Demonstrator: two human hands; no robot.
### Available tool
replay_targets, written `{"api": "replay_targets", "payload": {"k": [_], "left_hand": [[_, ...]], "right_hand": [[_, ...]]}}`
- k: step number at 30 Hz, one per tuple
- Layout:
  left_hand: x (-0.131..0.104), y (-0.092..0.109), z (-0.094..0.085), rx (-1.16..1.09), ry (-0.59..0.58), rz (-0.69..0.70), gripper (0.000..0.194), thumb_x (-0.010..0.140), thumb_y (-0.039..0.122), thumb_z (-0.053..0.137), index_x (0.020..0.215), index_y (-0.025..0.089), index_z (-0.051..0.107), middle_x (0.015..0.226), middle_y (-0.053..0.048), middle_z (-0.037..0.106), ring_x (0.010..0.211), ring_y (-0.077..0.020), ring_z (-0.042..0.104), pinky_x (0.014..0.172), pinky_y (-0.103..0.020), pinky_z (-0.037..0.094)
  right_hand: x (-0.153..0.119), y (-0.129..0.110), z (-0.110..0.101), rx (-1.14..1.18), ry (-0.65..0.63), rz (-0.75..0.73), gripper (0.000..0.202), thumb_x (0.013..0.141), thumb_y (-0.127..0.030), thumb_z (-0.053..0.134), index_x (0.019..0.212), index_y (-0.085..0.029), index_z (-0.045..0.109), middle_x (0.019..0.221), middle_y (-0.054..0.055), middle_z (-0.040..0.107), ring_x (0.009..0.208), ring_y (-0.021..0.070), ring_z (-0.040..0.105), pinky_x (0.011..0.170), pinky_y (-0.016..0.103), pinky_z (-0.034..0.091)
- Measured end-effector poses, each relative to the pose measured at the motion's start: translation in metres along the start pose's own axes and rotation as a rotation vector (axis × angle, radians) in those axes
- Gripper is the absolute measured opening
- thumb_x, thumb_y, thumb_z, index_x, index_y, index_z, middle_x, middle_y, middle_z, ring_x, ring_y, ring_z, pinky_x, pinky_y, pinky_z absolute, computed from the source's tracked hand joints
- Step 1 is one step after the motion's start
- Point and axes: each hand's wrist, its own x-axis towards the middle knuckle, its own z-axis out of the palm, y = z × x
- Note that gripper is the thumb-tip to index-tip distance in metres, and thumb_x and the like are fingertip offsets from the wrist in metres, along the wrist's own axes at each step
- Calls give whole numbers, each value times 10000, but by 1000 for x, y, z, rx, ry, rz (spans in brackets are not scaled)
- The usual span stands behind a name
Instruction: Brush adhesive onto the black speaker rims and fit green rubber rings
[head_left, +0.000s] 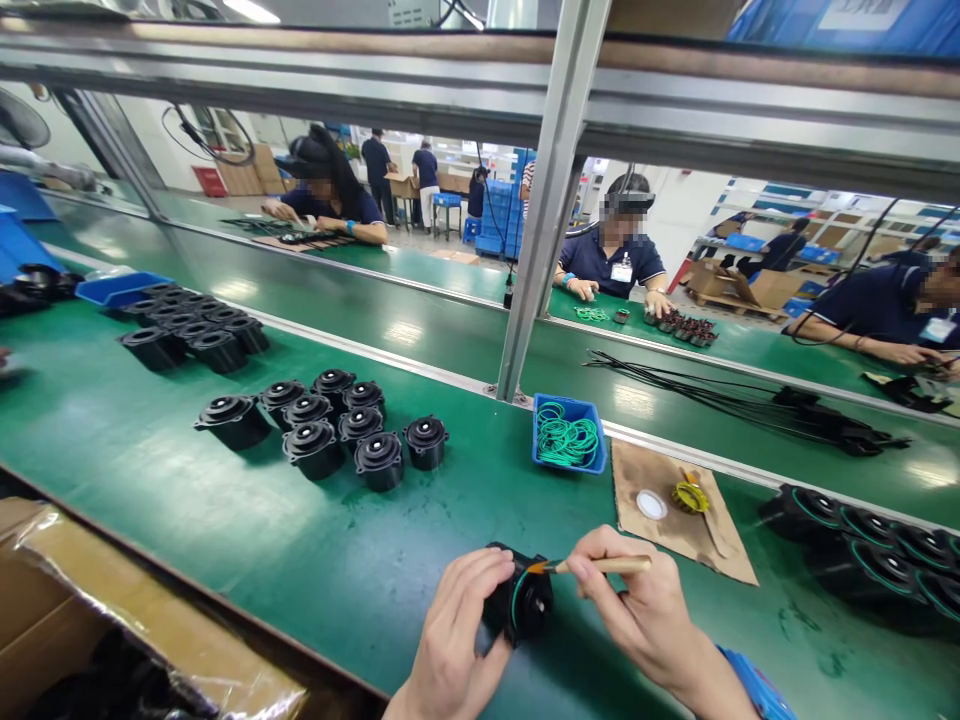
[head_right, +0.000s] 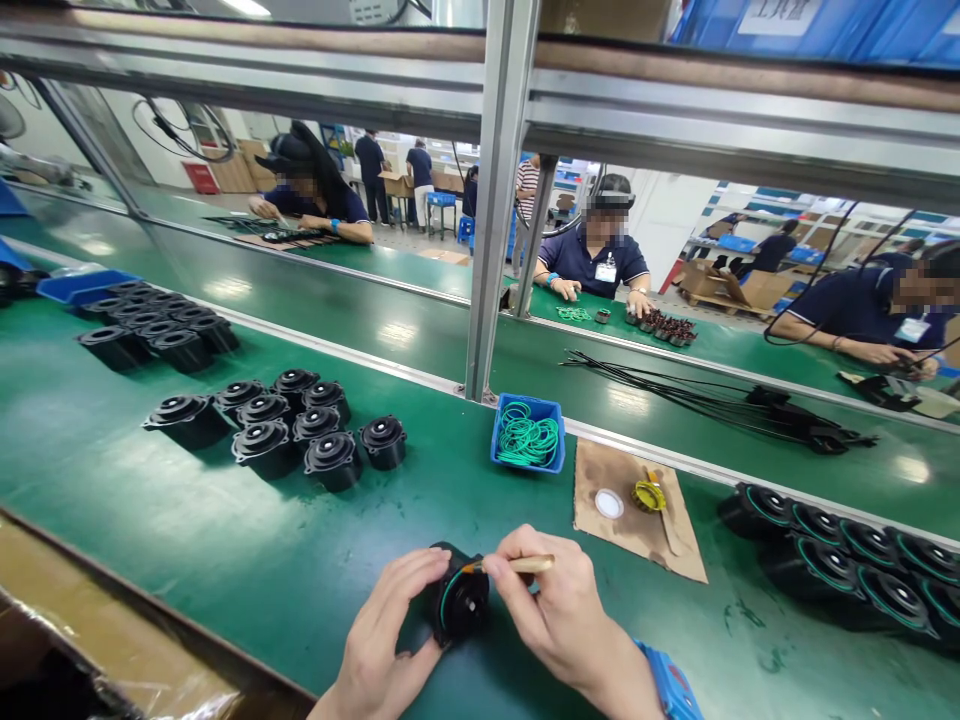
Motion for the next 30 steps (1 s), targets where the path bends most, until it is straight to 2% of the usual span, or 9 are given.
{"api": "replay_targets", "payload": {"k": [4, 8, 13, 19, 23, 26, 30], "left_hand": [[-2, -2, 1, -28, -33, -25, 485, 849, 122, 630, 1322, 150, 523, 1141, -127, 710, 1072, -254, 671, 913, -387, 590], [-4, -2, 2, -59, -50, -38, 567, 863, 220, 691, 1388, 143, 491, 1153, -138, 701, 1067, -261, 663, 909, -394, 588], [-3, -1, 1, -79, -73, -62, 604, 887, 239, 664, 1445, 176, 441, 1187, -133, 697, 1072, -260, 661, 901, -400, 591], [3, 1, -1, -91, -49, -80, 575, 907, 279, 654, 1439, 195, 451, 1181, -134, 708, 1069, -257, 673, 896, -394, 596], [2, 3, -2, -126, -53, -150, 618, 842, 256, 738, 1402, 207, 481, 1171, -125, 716, 1056, -262, 684, 895, -404, 597], [0, 5, -2, -138, -77, -274, 679, 725, 161, 825, 1335, 226, 534, 1179, -105, 719, 1071, -270, 692, 921, -409, 590], [-1, 6, -4, -187, -117, -534, 671, 619, 88, 848, 1219, 240, 587, 1162, -58, 739, 1057, -261, 712, 937, -399, 585]], "right_hand": [[-1, -7, 1, 118, -100, -42, 182, 978, -198, 488, 805, -209, 541, 674, 5, 617, 549, 118, 566, 547, 212, 446], [2, -12, 1, 139, -178, -174, 170, 1011, -239, 408, 903, -195, 532, 690, 23, 592, 590, 145, 522, 577, 259, 437], [9, -16, -1, 121, -267, -338, 268, 1054, -260, 268, 889, -208, 474, 658, 13, 556, 574, 153, 446, 572, 288, 388], [7, -17, -4, 57, -376, -409, 325, 1055, -263, 198, 853, -218, 450, 649, 12, 547, 568, 164, 432, 576, 309, 369], [4, -15, -9, 59, -388, -411, 291, 1033, -217, 249, 835, -218, 462, 632, 10, 545, 551, 166, 419, 561, 316, 368], [-5, -5, -15, 146, -286, -314, 248, 1016, -195, 322, 878, -201, 527, 650, 21, 569, 561, 164, 455, 551, 313, 379], [-26, 21, -17, 338, 151, 16, 213, 1029, -261, 424, 987, -214, 628, 699, 15, 600, 617, 163, 554, 582, 299, 456]]}}
